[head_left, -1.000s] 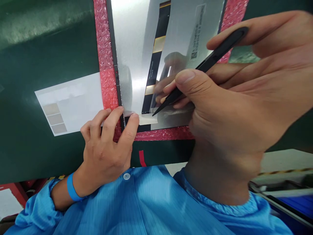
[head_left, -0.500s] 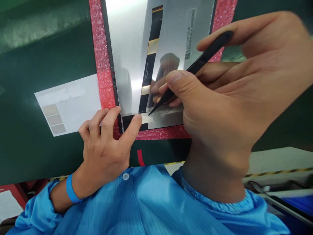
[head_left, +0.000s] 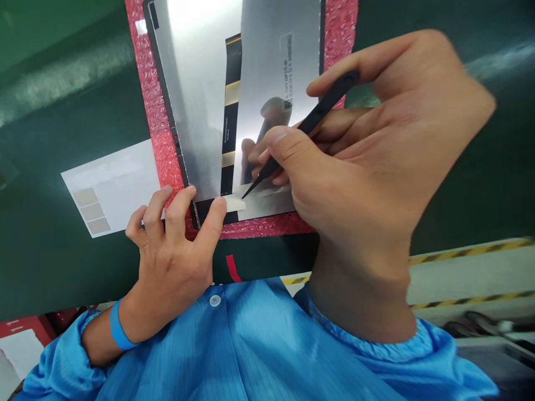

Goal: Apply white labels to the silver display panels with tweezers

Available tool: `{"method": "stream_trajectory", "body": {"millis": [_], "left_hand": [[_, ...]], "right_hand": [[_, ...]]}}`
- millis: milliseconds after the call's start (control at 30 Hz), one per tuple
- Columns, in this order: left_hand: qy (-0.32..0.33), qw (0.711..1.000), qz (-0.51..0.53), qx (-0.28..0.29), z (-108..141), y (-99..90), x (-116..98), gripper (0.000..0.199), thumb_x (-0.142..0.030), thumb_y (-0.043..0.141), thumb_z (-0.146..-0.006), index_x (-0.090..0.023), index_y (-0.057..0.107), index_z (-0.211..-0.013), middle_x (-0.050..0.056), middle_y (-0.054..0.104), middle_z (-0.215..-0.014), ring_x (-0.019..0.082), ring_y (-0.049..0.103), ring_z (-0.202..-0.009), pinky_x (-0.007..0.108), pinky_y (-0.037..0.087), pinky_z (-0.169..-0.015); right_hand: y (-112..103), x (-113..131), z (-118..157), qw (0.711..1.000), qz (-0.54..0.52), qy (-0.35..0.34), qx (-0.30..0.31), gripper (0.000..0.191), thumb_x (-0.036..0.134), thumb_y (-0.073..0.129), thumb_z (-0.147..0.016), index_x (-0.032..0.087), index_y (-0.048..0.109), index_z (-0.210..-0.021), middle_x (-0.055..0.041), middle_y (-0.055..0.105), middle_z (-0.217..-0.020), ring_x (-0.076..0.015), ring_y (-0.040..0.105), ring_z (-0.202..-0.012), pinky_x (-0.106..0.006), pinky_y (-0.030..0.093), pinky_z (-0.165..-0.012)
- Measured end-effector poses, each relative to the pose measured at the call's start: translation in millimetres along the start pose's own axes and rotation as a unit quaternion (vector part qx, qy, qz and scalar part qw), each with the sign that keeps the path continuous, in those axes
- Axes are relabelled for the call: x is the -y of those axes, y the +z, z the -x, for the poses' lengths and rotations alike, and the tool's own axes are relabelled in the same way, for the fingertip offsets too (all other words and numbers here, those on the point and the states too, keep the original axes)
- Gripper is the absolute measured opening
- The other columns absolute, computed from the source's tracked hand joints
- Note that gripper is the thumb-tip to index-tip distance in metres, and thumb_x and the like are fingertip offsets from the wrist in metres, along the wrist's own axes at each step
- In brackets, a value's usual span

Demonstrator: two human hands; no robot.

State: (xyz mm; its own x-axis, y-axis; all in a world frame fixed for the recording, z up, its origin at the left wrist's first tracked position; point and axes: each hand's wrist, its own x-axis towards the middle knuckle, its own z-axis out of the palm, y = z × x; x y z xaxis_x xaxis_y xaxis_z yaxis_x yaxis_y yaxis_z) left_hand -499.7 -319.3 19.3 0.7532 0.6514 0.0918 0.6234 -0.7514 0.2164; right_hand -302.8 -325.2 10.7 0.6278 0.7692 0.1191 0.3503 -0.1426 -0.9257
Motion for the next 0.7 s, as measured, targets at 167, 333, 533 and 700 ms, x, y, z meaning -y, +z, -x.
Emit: {"method": "stream_trajectory", "body": {"millis": [167, 333, 533, 700], "left_hand": [[0.002, 1.000, -0.011, 0.014, -1, -1.3, 1, 0.046, -0.009, 0.057, -0.096, -0.024, 0.062, -0.139, 0.020, 0.052, -0.147, 0.041, 0.044, -0.142, 0.060, 0.035, -0.108], [0.023, 0.998, -0.026, 0.058, -6, -6.0, 4, 0.059, -0.008, 0.060, -0.094, -0.031, 0.056, -0.148, 0.018, 0.045, -0.159, 0.041, 0.040, -0.146, 0.062, 0.033, -0.113], [0.061, 0.992, -0.023, 0.104, -16, -9.9, 7, 0.069, -0.011, 0.063, -0.091, -0.035, 0.050, -0.154, 0.012, 0.035, -0.170, 0.043, 0.030, -0.155, 0.067, 0.023, -0.122], [0.077, 0.986, 0.031, 0.147, -23, -12.3, 23, 0.071, -0.011, 0.058, -0.093, -0.037, 0.048, -0.157, 0.013, 0.029, -0.173, 0.045, 0.023, -0.157, 0.072, 0.016, -0.122]], "right_hand": [[-2, 1, -1, 0.999, -0.022, 0.036, 0.007, 0.031, 0.017, 0.084, -0.091, 0.024, 0.054, -0.098, 0.0030, 0.061, -0.090, -0.0172, 0.072, -0.067, -0.023, 0.055, -0.048], [-1, 2, -3, 0.995, -0.055, 0.081, -0.010, 0.036, -0.001, 0.075, -0.085, 0.026, 0.053, -0.094, 0.0035, 0.060, -0.077, -0.0211, 0.072, -0.065, -0.025, 0.052, -0.044], [0, -2, -3, 0.992, -0.078, 0.099, -0.013, 0.034, 0.032, 0.089, -0.092, 0.027, 0.056, -0.096, 0.0032, 0.060, -0.075, -0.0225, 0.072, -0.067, -0.026, 0.053, -0.044], [1, -5, -1, 0.991, -0.087, 0.097, -0.016, 0.029, 0.025, 0.085, -0.094, 0.026, 0.057, -0.101, 0.0029, 0.063, -0.076, -0.0238, 0.074, -0.072, -0.026, 0.054, -0.049]]}}
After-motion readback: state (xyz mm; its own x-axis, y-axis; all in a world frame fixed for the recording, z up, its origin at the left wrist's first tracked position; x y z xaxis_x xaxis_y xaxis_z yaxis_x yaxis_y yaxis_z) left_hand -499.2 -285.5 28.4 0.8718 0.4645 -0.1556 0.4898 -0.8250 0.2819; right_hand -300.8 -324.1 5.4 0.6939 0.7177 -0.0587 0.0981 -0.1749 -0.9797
